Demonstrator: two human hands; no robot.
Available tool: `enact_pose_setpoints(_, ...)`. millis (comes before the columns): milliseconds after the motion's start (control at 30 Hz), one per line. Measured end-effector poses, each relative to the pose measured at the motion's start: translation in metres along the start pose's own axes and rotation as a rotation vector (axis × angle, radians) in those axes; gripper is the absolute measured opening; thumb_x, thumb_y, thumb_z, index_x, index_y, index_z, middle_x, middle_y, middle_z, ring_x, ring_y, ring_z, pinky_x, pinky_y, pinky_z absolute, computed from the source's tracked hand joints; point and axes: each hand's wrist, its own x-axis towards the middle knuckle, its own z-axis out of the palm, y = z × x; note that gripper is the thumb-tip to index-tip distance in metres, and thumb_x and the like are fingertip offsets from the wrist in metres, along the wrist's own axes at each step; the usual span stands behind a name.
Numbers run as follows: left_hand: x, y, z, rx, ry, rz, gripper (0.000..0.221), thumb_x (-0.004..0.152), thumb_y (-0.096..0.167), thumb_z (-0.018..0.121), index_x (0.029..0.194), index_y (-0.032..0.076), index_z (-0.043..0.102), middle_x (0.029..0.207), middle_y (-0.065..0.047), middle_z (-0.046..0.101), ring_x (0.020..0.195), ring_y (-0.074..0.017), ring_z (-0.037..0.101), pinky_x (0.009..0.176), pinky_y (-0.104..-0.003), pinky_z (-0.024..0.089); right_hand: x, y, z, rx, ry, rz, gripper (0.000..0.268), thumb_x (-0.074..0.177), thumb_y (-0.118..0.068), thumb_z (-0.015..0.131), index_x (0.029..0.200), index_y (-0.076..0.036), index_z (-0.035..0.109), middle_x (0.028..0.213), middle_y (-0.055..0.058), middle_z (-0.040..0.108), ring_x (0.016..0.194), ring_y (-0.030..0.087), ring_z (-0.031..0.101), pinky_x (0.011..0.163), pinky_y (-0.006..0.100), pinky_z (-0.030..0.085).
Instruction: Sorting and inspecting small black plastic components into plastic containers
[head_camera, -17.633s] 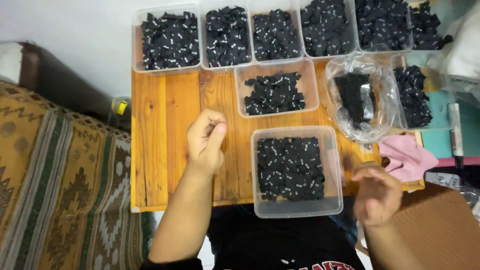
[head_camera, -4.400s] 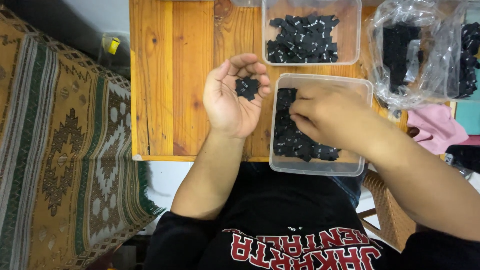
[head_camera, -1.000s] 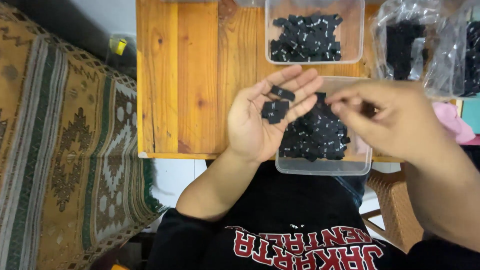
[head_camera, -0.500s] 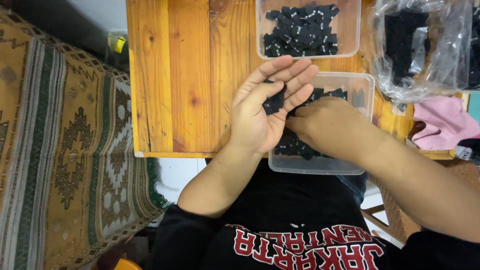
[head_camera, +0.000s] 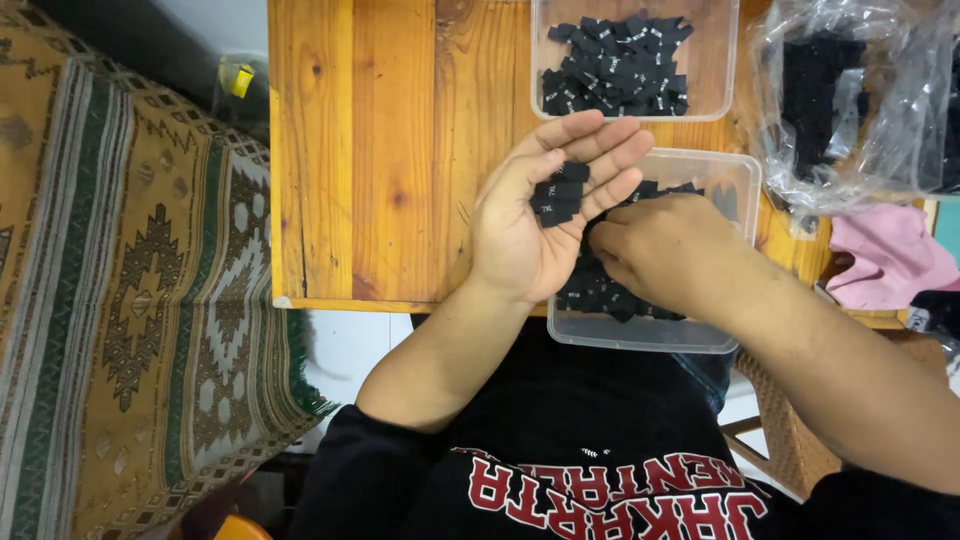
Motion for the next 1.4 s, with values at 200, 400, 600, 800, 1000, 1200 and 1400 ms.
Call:
enact_pose_setpoints(200,0.001,-0.002,-0.002,-0.009,-0.008,-0.006,0.034,0.11,0.005,0.041,0.134,-0.012,0.058,0.137,-0.038,0.059,0.133,-0.0507,0.056,0.11,-0.052,0.055,0.001,-0.003,0.003,-0.091,-0.016,0.004,0.013,0.087,-0.031,0.065,0.083,-0.02,0.068,0.083,-0.001,0.07,0.079,0.027,0.07,0.057,0.046,0.055)
enact_pose_setpoints(400,0.002,-0.001,0.0,-0.008,-0.006,-0.001,0.034,0.11,0.005,0.04,0.133,-0.013,0.058,0.136,-0.038,0.059,0.132,-0.051,0.056,0.109,-0.052,0.056,0.002,-0.003,0.005,-0.027,-0.023,-0.007,0.013,0.087,-0.026,0.062,0.076,-0.021,0.067,0.082,-0.001,0.069,0.077,0.028,0.07,0.054,0.046,0.052)
enact_pose_setpoints(600,0.0,0.001,0.003,0.009,-0.022,0.004,0.033,0.111,0.006,0.041,0.131,-0.012,0.059,0.136,-0.038,0.059,0.132,-0.0505,0.057,0.11,-0.051,0.056,-0.004,-0.003,-0.023,0.117,0.017,0.052,0.011,0.089,-0.029,0.065,0.09,-0.025,0.075,0.09,-0.002,0.067,0.085,0.026,0.067,0.055,0.047,0.053)
enact_pose_setpoints(800,-0.004,0.005,0.013,0.058,-0.044,0.018,0.031,0.112,0.006,0.04,0.127,-0.013,0.06,0.132,-0.037,0.062,0.126,-0.0488,0.062,0.105,-0.049,0.06,-0.005,-0.007,-0.065,0.53,0.125,0.065,0.004,0.085,-0.015,0.077,0.088,-0.015,0.074,0.1,0.003,0.069,0.091,0.023,0.065,0.074,0.037,0.051)
enact_pose_setpoints(1000,-0.013,0.009,0.02,0.167,0.016,0.018,0.029,0.107,0.005,0.043,0.12,-0.012,0.063,0.12,-0.033,0.068,0.111,-0.0438,0.07,0.093,-0.046,0.063,-0.016,0.0,-0.081,0.706,0.045,0.16,0.005,0.085,-0.013,0.078,0.088,-0.016,0.074,0.085,-0.006,0.075,0.076,0.011,0.068,0.076,0.029,0.051)
enact_pose_setpoints(1200,-0.019,0.01,0.02,0.216,0.097,-0.03,0.029,0.102,0.007,0.049,0.115,-0.014,0.064,0.111,-0.033,0.07,0.095,-0.0392,0.073,0.081,-0.041,0.064,-0.027,0.005,-0.073,0.762,-0.022,0.344,0.015,0.087,-0.019,0.077,0.102,-0.02,0.079,0.084,-0.009,0.08,0.068,0.005,0.068,0.068,0.023,0.052)
enact_pose_setpoints(1400,-0.023,0.012,0.019,0.228,0.09,-0.055,0.029,0.103,0.006,0.048,0.115,-0.014,0.064,0.11,-0.034,0.069,0.093,-0.0402,0.073,0.079,-0.041,0.065,-0.034,0.009,-0.069,0.812,0.021,0.35,0.022,0.087,-0.015,0.077,0.108,-0.017,0.081,0.086,-0.005,0.08,0.074,0.007,0.07,0.074,0.023,0.054)
